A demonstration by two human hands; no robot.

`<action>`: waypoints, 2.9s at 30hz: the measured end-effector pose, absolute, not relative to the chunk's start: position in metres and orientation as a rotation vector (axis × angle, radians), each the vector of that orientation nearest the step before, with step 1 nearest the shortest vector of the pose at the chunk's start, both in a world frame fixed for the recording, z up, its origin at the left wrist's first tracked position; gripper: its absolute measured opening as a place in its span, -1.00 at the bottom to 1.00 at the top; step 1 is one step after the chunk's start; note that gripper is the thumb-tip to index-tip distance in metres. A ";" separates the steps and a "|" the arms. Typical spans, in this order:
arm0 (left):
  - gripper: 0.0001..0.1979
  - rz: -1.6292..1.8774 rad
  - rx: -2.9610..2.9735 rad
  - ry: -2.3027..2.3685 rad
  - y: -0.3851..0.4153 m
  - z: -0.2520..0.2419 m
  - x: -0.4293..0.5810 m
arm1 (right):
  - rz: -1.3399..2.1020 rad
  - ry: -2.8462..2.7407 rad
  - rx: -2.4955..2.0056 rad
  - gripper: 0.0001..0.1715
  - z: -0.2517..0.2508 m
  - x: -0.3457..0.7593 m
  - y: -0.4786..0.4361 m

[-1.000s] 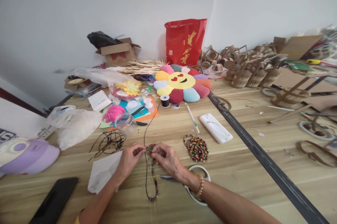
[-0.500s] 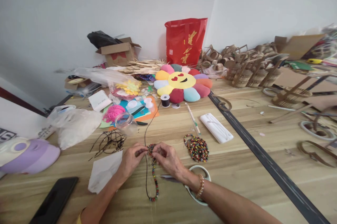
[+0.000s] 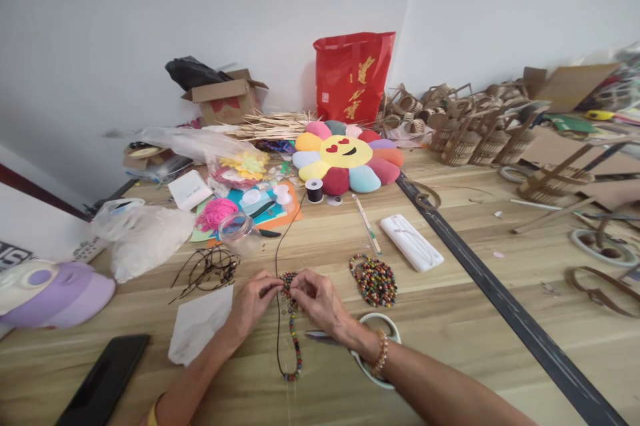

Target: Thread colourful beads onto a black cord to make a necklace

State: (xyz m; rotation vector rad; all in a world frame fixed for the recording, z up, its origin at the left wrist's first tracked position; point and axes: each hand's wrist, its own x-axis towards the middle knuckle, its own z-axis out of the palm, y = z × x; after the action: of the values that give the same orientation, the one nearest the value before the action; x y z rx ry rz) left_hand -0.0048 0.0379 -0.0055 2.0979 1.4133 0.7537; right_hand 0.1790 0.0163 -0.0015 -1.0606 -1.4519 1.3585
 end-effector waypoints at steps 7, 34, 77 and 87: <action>-0.83 0.760 2.144 1.392 0.038 -0.009 -0.006 | 1.350 -1.445 -1.081 -0.75 -0.002 0.178 0.016; -0.83 0.934 1.111 1.119 0.040 -0.001 -0.005 | 1.305 -1.515 -1.057 -0.74 0.004 0.180 0.015; -0.85 0.859 1.153 1.077 0.038 0.005 -0.003 | 1.300 -1.534 -1.083 -0.87 0.003 0.179 0.015; -0.85 0.809 1.213 1.097 0.036 0.011 -0.002 | 1.311 -1.547 -1.101 -0.87 0.006 0.180 0.014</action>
State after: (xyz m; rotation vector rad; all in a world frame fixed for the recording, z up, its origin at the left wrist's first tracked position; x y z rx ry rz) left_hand -0.0016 0.0364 0.0110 1.2132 1.0968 0.8089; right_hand 0.1795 0.0141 0.0057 -1.1012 -1.5466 1.3109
